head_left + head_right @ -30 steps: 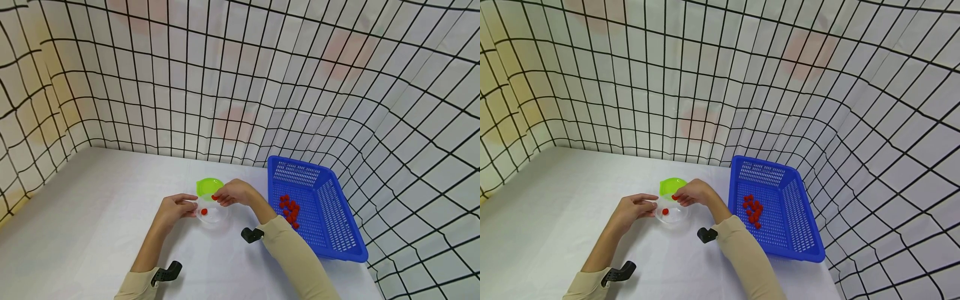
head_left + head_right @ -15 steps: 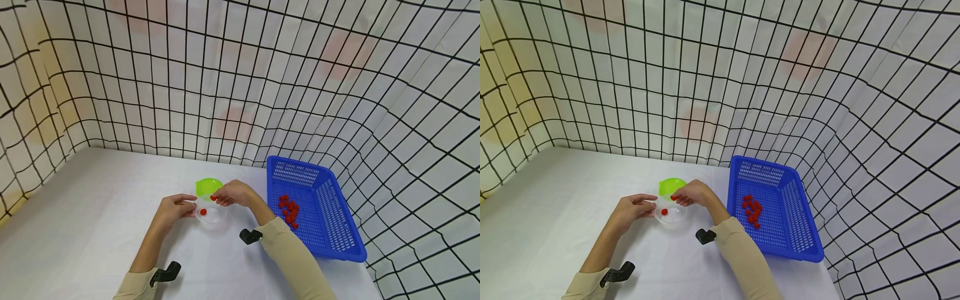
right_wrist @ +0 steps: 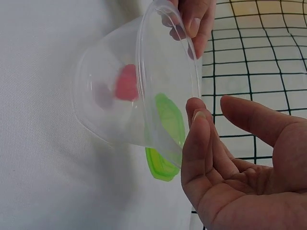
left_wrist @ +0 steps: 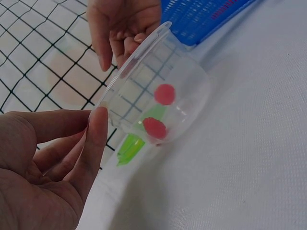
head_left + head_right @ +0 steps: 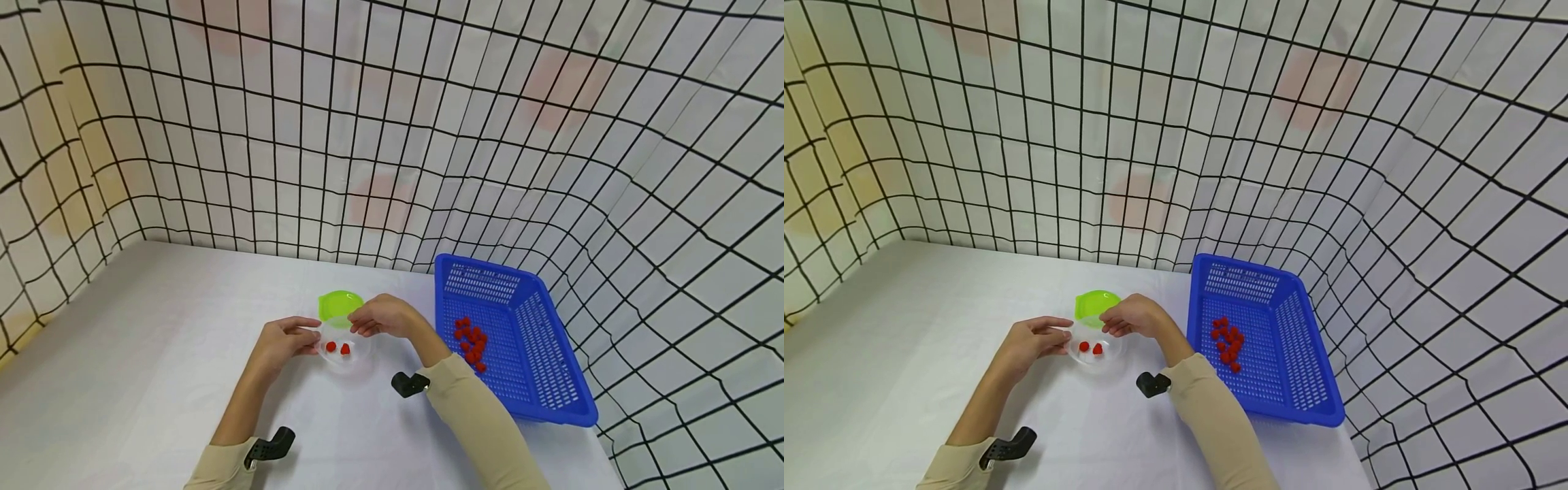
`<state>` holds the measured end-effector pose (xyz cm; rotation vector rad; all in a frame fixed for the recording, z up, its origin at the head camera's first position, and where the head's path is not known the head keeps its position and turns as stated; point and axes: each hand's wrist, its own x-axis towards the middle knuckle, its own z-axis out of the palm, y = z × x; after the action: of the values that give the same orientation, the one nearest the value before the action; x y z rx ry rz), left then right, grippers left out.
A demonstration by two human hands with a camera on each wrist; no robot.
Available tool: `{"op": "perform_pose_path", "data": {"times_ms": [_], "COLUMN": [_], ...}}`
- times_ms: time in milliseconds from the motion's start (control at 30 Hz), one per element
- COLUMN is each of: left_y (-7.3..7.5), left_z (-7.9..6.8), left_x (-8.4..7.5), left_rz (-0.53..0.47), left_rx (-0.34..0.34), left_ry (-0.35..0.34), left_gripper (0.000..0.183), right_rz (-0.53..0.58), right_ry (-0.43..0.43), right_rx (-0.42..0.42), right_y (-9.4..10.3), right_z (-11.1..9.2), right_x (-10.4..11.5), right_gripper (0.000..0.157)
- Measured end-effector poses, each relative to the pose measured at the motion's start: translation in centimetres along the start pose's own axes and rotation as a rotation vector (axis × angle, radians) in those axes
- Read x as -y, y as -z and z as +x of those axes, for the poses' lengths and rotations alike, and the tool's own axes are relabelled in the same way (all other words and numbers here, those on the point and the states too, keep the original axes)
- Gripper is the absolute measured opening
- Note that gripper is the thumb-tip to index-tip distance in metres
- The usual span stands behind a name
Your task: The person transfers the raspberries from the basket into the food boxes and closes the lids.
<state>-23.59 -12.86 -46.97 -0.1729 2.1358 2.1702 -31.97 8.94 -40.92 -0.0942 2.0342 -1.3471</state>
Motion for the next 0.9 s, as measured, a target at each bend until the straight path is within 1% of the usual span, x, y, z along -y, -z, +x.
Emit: {"op": "perform_pose_path", "data": {"times_ms": [233,400,533,733,900], "left_y": [0.13,0.18,0.16,0.09,0.09], "left_z": [-0.12,-0.19,-0.14,-0.13,-0.14], "left_x": [-0.08,-0.17,-0.17,-0.17,-0.24], "left_rz": [0.006,0.015,0.007,0.004,0.012], "left_rx": [0.005,0.007,0.005,-0.003,0.001], "left_ry": [0.0,0.003,0.005,0.005,0.011], "left_gripper": [0.035,0.036,0.035,0.033,0.034], "right_rz": [0.001,-0.005,-0.014,-0.056,-0.069], "right_ry": [-0.01,-0.002,0.004,0.004,0.009], "right_rx": [-0.001,0.001,-0.005,-0.026,-0.038], "right_y": [-0.06,-0.08,-0.21,-0.5,-0.17], "right_z": [0.13,-0.01,-0.29,-0.43,-0.52], "right_x": [-0.05,0.0,0.13,0.43,0.83], "right_gripper": [0.02,0.02,0.022,0.028,0.03]}}
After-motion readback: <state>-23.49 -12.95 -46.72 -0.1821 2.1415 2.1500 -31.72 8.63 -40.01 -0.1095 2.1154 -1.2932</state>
